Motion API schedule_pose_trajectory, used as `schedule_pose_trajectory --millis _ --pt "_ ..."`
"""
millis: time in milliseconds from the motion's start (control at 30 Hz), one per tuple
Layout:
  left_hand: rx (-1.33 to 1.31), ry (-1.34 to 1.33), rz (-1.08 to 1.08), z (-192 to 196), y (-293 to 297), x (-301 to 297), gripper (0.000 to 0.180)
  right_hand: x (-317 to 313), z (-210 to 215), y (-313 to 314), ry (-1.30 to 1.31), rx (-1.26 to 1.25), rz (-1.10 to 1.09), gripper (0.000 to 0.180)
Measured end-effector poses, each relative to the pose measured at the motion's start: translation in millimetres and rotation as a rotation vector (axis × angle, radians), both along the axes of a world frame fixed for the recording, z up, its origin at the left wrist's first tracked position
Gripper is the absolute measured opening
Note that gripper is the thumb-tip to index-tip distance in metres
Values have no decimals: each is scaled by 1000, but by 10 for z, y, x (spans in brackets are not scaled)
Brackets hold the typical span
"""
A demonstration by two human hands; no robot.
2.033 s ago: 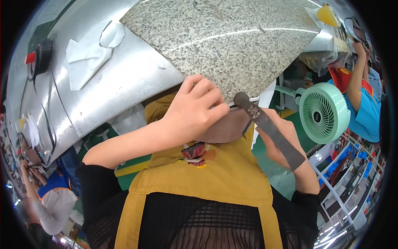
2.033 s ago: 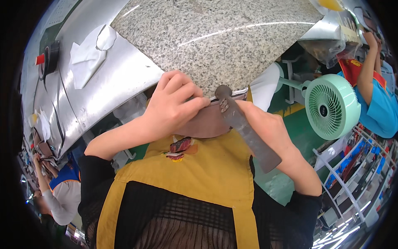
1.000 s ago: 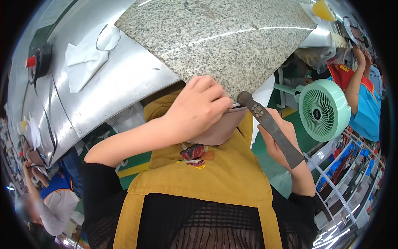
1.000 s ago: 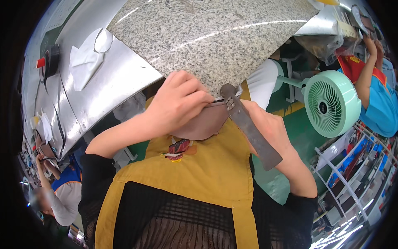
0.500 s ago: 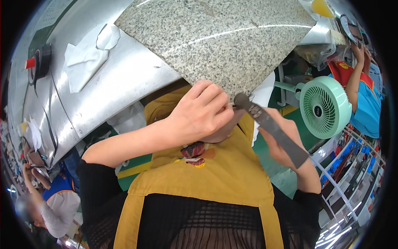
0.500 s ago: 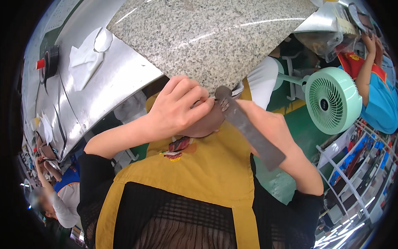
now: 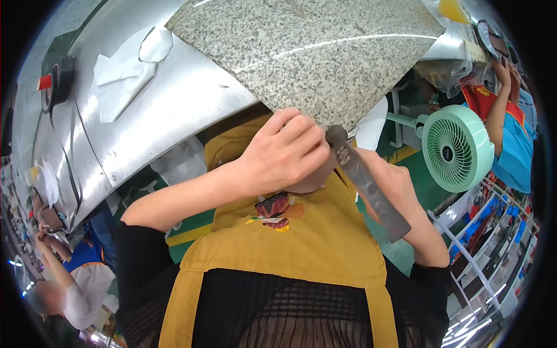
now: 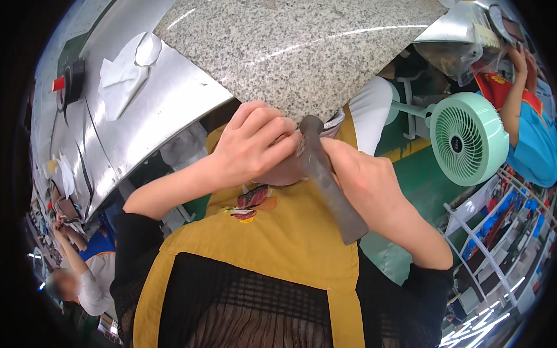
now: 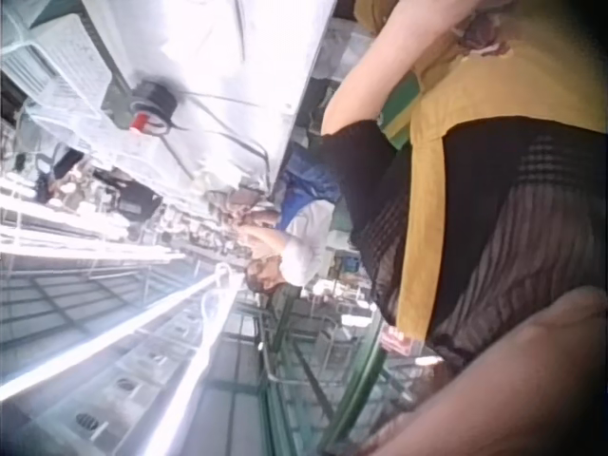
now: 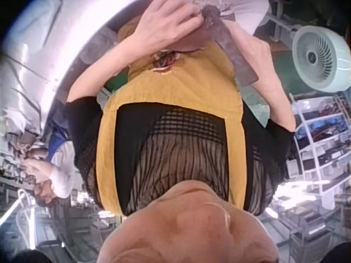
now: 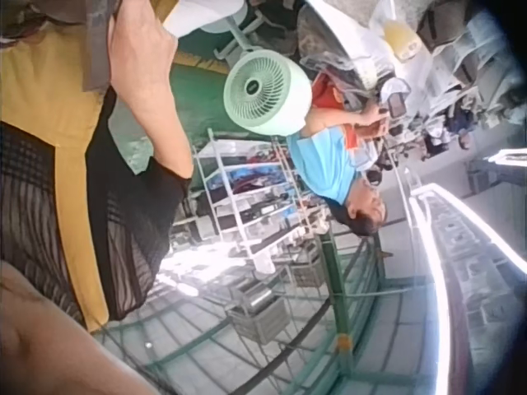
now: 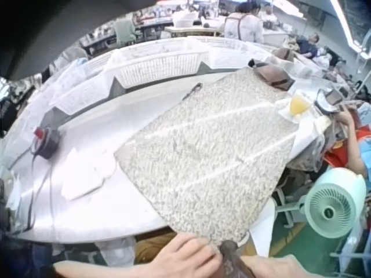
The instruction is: The person uses a hammer to tap a metal tool along the edge of a brown leather handbag to secure the lining. They then apply a yellow liquid from a bottle onto the bag's edge and continue hammering the seam. The task involves repetitive manual assembly steps on a single item.
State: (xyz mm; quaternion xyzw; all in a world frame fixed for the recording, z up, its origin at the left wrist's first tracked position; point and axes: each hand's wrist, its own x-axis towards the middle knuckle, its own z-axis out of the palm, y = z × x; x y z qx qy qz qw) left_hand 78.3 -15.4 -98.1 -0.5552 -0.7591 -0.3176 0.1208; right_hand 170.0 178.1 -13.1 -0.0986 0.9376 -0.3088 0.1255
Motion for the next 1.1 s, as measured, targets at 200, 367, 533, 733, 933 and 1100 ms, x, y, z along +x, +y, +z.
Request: schedule_pose_trajectory --millis 200,367,533,733,933,1100 --pt "47 -175 67 -81 -331 34 28 -47 81 -42 -86 -129 -91 32" --pt "-139 -258 79 -94 -492 66 21 0 53 -56 -87 -123 -114 28" --pt "-355 -442 -93 -8 -461 -120 14 9 56 -87 -41 -98 -92 26" --pt "-387 -1083 -301 -3 -444 -441 27 50 13 -45 -21 -94 -85 25" --pt "-379 -1365 -365 9 -443 -419 22 68 -19 -39 -7 -96 -82 25" --pt "-325 -1608 -204 167 -383 -292 23 100 -69 -35 52 -124 -96 24"
